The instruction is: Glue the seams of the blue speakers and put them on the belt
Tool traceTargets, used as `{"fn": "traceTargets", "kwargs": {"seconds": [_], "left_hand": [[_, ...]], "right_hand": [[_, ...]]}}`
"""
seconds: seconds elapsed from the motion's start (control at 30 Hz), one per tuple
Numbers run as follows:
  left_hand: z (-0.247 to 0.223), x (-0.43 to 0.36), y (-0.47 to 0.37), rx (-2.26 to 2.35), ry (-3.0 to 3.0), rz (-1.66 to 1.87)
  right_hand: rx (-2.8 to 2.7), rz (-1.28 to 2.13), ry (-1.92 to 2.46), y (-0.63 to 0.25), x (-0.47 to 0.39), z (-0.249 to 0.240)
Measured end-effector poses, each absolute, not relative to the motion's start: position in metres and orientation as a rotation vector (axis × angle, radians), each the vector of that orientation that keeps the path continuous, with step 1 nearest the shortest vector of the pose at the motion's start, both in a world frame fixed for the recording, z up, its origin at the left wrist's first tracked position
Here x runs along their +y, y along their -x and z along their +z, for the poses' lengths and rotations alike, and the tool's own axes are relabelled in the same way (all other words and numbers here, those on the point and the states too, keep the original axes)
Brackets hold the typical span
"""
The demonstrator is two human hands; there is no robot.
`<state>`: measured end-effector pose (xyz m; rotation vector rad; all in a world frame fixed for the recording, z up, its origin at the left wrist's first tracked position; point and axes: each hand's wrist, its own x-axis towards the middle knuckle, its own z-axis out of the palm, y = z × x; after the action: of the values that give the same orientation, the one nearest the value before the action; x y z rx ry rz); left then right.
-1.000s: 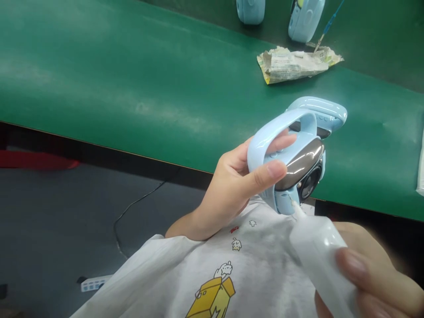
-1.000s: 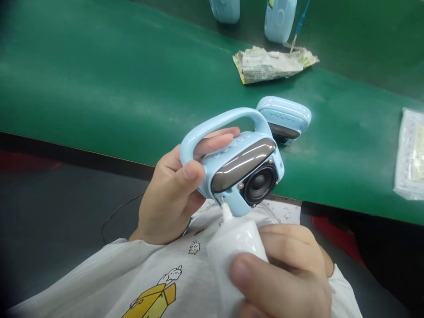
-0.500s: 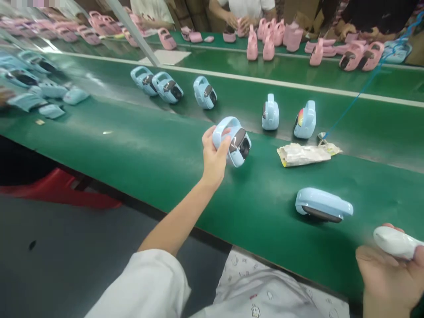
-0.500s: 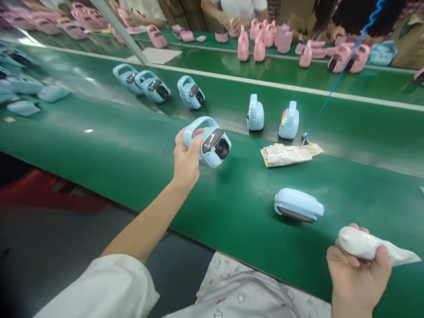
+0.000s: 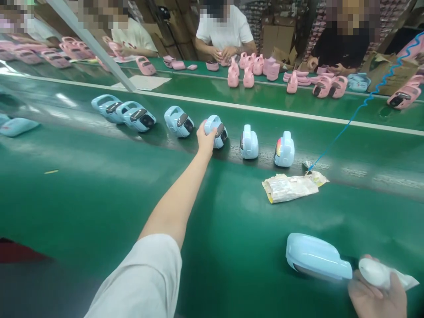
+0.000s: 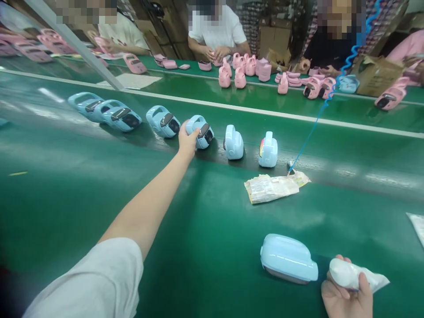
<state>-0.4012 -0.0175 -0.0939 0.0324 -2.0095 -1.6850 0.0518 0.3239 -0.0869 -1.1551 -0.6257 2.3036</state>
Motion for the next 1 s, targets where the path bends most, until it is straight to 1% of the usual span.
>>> {"fn": "traceTargets", "kwargs": {"seconds": [0.1,0.17,0.2,0.27,0.33,0.4,0.5,0.6,0.67,0.83,0.93,1.0], "left_hand": [[-0.082,-0.007,0.393,-2.045,0.031,-1.420],[-0.067,0.009,0.388,-2.198,0.239,-1.222],[-0.057,0.019,0.386,-2.332,0.412,-1.067],[-0.036,0.035,0.384,-2.640,0.858,-0.552],[-0.014,0.044,0.381,-2.748,1.151,-0.181],[0.009,0.045,0.370,-2.741,1.234,0.002],[0.036,0.037,0.336,-2.724,1.190,0.291],[0.050,0.025,0.282,-2.749,1.055,0.316],[0.051,0.022,0.241,-2.774,1.005,0.325],[0.024,0.037,0.146,-2.865,0.978,0.337],[0.007,0.047,0.102,-2.921,0.965,0.287],[0.004,0.045,0.082,-2.951,0.966,0.196]], "right_hand": [[-0.638,2.293,1.247,-0.049,0.320,-0.085],[-0.571,2.282,1.346,-0.046,0.317,-0.080],[-0.540,2.279,1.374,-0.045,0.315,-0.078],[-0.511,2.286,1.385,-0.043,0.313,-0.075],[-0.504,2.296,1.388,-0.043,0.313,-0.075],[-0.518,2.317,1.368,-0.044,0.313,-0.077],[-0.630,2.371,1.218,-0.047,0.312,-0.080],[-0.704,2.412,1.089,-0.048,0.307,-0.078],[-0.726,2.439,1.037,-0.049,0.302,-0.072],[-0.798,2.525,0.904,-0.055,0.285,-0.051],[-0.823,2.553,0.874,-0.063,0.278,-0.040],[-0.849,2.554,0.867,-0.071,0.276,-0.035]]}}
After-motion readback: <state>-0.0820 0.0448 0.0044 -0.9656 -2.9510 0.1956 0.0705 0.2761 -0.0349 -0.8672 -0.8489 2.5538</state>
